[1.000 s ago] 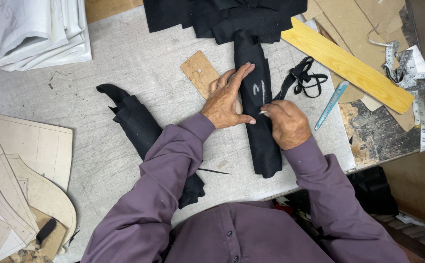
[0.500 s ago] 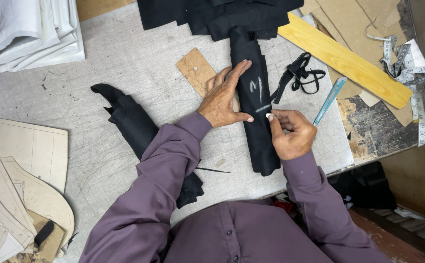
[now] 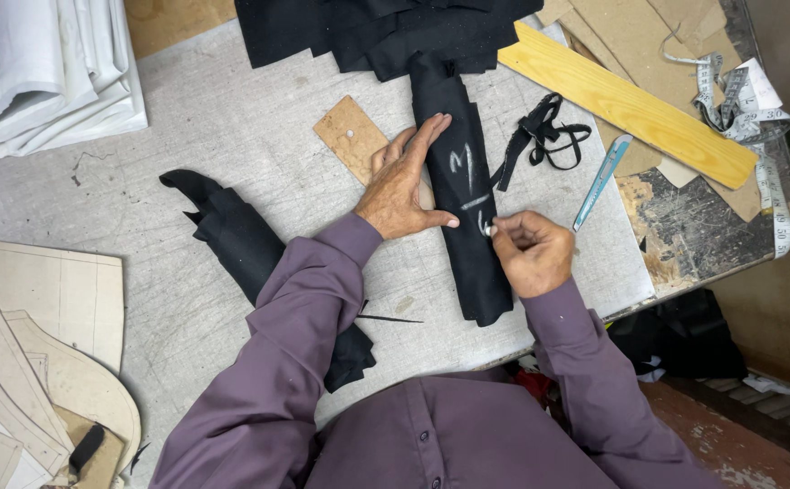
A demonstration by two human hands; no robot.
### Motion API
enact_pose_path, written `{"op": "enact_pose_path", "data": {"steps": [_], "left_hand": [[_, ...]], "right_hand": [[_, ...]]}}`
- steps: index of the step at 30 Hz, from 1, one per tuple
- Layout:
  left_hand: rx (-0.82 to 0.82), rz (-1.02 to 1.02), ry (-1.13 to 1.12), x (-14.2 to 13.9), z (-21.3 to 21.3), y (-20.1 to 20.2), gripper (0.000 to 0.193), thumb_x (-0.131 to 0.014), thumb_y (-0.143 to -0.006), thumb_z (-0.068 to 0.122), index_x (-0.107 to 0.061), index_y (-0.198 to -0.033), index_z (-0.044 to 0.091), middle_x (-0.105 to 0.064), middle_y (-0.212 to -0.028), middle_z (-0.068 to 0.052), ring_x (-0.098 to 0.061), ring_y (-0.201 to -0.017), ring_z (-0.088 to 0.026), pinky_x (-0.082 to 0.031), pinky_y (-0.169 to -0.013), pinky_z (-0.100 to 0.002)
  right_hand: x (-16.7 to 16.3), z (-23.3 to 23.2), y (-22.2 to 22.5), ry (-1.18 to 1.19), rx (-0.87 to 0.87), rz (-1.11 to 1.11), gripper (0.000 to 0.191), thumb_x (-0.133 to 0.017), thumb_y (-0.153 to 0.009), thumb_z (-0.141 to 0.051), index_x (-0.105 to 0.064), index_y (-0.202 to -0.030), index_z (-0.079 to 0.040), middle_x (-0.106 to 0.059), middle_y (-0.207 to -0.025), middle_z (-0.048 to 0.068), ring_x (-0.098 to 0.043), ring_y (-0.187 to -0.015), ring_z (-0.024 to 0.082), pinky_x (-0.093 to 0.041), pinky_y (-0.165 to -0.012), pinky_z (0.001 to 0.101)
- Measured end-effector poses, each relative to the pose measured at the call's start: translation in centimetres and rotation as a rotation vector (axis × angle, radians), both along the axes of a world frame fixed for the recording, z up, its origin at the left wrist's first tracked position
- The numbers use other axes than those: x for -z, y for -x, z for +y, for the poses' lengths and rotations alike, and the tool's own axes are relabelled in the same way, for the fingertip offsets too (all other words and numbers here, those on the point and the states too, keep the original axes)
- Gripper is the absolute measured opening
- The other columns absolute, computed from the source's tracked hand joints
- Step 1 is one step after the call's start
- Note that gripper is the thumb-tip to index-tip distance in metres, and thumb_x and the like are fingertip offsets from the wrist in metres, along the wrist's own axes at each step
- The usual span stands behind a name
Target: The person sorts and stacks black fabric pieces on a work table, aligning edges and folding them into neat bundles. They then mark the bundles with chalk and secure them with a black elastic band.
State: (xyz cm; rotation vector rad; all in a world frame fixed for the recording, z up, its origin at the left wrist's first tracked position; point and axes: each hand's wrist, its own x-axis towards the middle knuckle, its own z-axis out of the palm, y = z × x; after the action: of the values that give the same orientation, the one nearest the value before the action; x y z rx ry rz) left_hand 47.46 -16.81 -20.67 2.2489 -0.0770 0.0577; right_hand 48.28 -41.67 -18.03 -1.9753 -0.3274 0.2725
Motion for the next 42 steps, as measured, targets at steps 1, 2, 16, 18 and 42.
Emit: {"op": "enact_pose_path", "data": {"steps": [1, 2, 16, 18, 42], "left_hand": [[0.007, -0.004, 0.000, 0.0, 0.1, 0.0, 0.147, -0.104, -0.053, 0.040, -0.006, -0.161, 0.017, -0.027, -0.169, -0.003, -0.019, -0.154, -0.041, -0.011, -0.122, -0.058], [0.013, -0.012, -0.002, 0.0, 0.1, 0.0, 0.147, -0.104, -0.054, 0.039, -0.006, -0.161, 0.017, -0.027, -0.169, -0.003, -0.019, -0.154, -0.041, -0.011, -0.122, -0.058], [0.023, -0.027, 0.030, -0.3, 0.4, 0.2, 0.147, -0.105, -0.053, 0.040, -0.009, -0.162, 0.016, -0.030, -0.170, -0.005, -0.021, -0.156, -0.036, -0.009, -0.123, -0.058], [0.012, -0.021, 0.027, -0.2, 0.4, 0.2, 0.147, -0.104, -0.053, 0.041, -0.009, -0.162, 0.015, -0.030, -0.170, -0.005, -0.022, -0.156, -0.035, -0.009, -0.123, -0.059], [-0.087, -0.119, -0.039, -7.0, 1.2, 6.6, 0.106, -0.094, -0.074, 0.024, -0.031, -0.159, 0.013, -0.044, -0.160, -0.015, -0.030, -0.154, -0.040, -0.022, -0.122, -0.057]], "right_hand": [[0.0, -0.4, 0.0, 0.012, -0.040, 0.031, 0.009, -0.070, -0.088, 0.006, -0.075, -0.096, 0.003, -0.076, -0.080, 0.012, -0.071, -0.067, 0.011, -0.057, -0.062, 0.0237], [0.1, -0.9, 0.1, -0.038, -0.045, 0.052, 0.009, -0.069, -0.088, 0.006, -0.075, -0.096, 0.003, -0.076, -0.081, 0.012, -0.070, -0.066, 0.011, -0.057, -0.061, 0.0233], [3.2, -2.2, -0.4, -0.194, -0.143, 0.020, 0.008, -0.069, -0.092, 0.009, -0.072, -0.096, 0.004, -0.074, -0.093, 0.013, -0.072, -0.076, 0.010, -0.058, -0.066, 0.0227], [3.2, -2.6, -0.5, -0.250, -0.135, 0.038, 0.008, -0.069, -0.093, 0.009, -0.070, -0.098, 0.003, -0.074, -0.096, 0.013, -0.073, -0.081, 0.011, -0.061, -0.070, 0.0230], [-2.1, -4.8, 3.0, -0.381, 0.143, 0.027, 0.015, -0.070, -0.098, 0.005, -0.069, -0.113, 0.008, -0.072, -0.093, 0.013, -0.070, -0.080, 0.015, -0.061, -0.076, 0.0289]]}}
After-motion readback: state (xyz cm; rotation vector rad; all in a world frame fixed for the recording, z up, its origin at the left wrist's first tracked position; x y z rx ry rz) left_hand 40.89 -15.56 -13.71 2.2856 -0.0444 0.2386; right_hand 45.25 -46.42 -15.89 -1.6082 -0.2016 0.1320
